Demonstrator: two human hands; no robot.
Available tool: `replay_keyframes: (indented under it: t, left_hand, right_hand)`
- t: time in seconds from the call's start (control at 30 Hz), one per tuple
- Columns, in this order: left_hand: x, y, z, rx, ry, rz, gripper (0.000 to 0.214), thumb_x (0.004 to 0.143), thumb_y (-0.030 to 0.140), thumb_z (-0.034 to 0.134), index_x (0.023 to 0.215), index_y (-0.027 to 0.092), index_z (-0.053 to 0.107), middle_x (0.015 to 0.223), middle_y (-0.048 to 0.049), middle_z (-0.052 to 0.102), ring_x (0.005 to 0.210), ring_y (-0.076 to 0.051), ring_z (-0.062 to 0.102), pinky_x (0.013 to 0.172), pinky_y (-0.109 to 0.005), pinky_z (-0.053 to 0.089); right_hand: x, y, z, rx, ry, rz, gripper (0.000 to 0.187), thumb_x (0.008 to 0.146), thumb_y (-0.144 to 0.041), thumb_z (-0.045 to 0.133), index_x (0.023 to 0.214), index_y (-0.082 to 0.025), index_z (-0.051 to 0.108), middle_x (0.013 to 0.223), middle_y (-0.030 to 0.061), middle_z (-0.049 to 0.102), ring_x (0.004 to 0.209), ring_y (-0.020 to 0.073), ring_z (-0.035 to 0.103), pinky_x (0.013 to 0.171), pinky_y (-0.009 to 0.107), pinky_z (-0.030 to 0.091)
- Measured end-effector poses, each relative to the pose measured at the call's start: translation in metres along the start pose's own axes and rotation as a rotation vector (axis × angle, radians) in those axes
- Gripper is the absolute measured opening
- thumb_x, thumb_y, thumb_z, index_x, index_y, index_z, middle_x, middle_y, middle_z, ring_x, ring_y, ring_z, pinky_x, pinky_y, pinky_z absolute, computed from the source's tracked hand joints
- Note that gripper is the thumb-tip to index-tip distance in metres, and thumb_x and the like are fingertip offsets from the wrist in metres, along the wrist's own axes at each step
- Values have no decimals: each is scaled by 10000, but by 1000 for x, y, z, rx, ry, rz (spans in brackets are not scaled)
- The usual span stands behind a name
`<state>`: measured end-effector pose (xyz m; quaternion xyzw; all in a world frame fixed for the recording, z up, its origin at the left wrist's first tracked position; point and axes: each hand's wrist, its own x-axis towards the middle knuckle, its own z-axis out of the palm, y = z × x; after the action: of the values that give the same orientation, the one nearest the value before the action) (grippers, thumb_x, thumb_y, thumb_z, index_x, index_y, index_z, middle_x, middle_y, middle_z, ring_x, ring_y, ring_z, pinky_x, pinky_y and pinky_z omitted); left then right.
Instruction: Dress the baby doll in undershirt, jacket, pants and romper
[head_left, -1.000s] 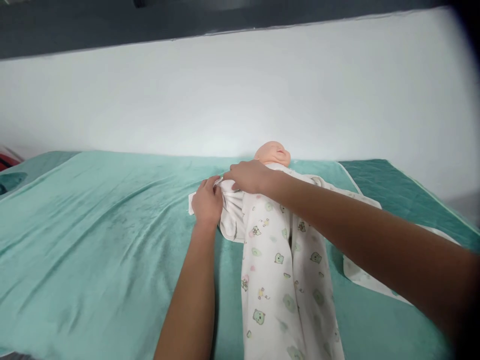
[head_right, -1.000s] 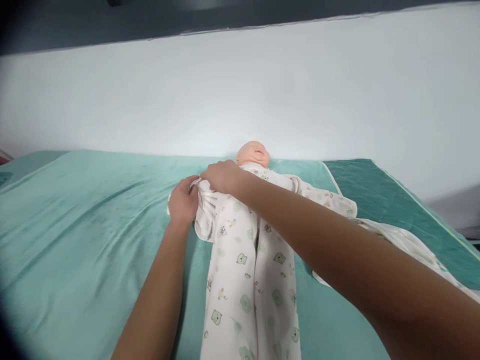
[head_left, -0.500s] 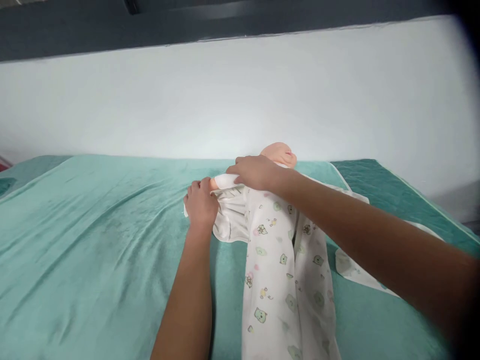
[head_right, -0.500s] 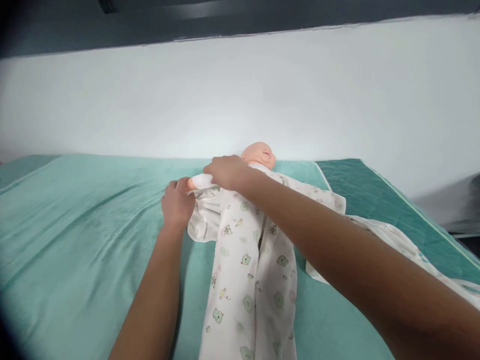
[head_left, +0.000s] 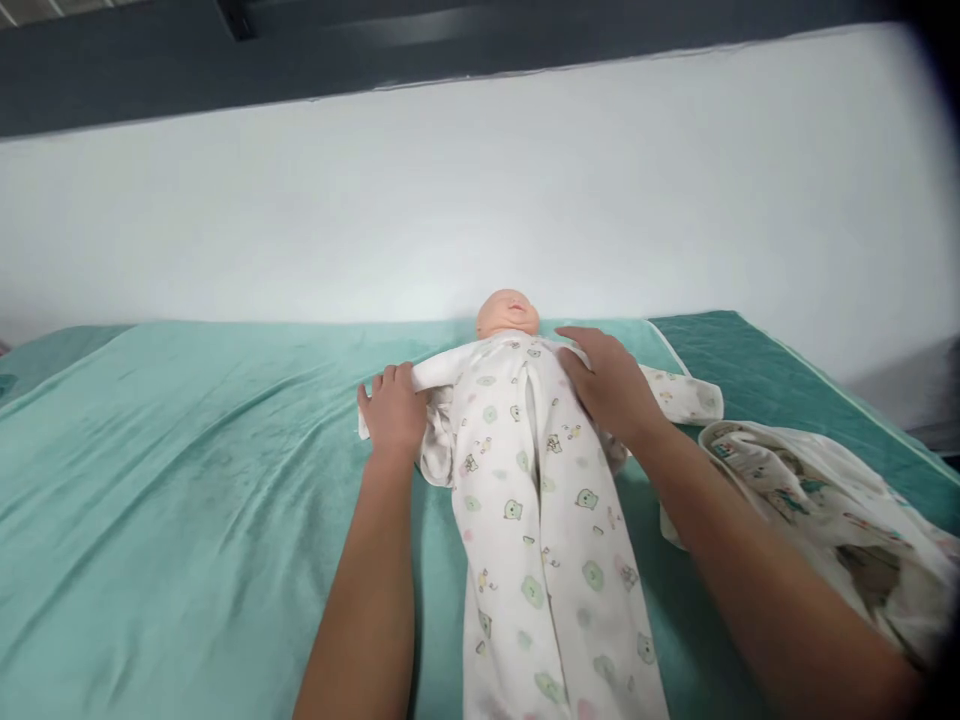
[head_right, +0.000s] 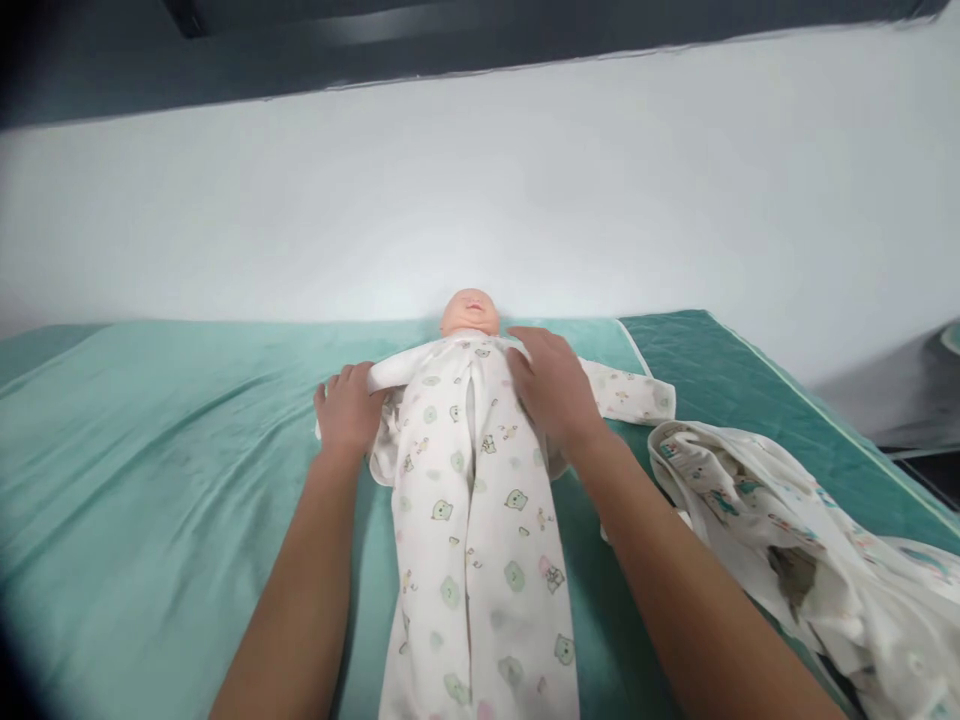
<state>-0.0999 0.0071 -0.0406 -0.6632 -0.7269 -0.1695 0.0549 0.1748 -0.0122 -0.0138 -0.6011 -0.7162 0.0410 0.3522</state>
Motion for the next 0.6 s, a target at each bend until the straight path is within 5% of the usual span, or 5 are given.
replay_keyframes:
  t: [0.17,0.33,0.47,0.6]
  left_hand:
    - [-5,10,-1,-58,4,-19,510,882,210,461,1391,200,483,1417,-149,524,1354,-384,424,1163,-690,208]
    - [-16,41,-29,-497,93,177,501,848,137,433,1322,252,549,1416,-43,550,1335,-234,484,1139,-406,409]
    - [-10,97,-55,-586,-110,467,373,924,212,399,1209,261,635,1299,-6,653,1219,-188,586,1058,-333,468]
    - [14,171,-58,-182,-319,682,338,924,254,458,1186,218,668,1239,-73,685,1132,-238,636,931,-360,520]
  right_hand:
    - [-26,58,15,-199,45,113,462,924,-251,438,1368,-182,542,1393,127,587,1255,356,505,1051,532,382]
    - [-18,76,11,-138,122,265,478,816,-116,427,1242,-211,622,1245,91,677,1106,295,597,924,425,443]
    - [-13,80,8,-113,129,351,378,849,-186,444,1166,-204,649,1149,103,706,1058,296,603,887,406,420]
    - [-11,78,9,-153,113,407,325,913,-308,453,1132,-191,663,1116,125,716,1056,297,610,914,406,387]
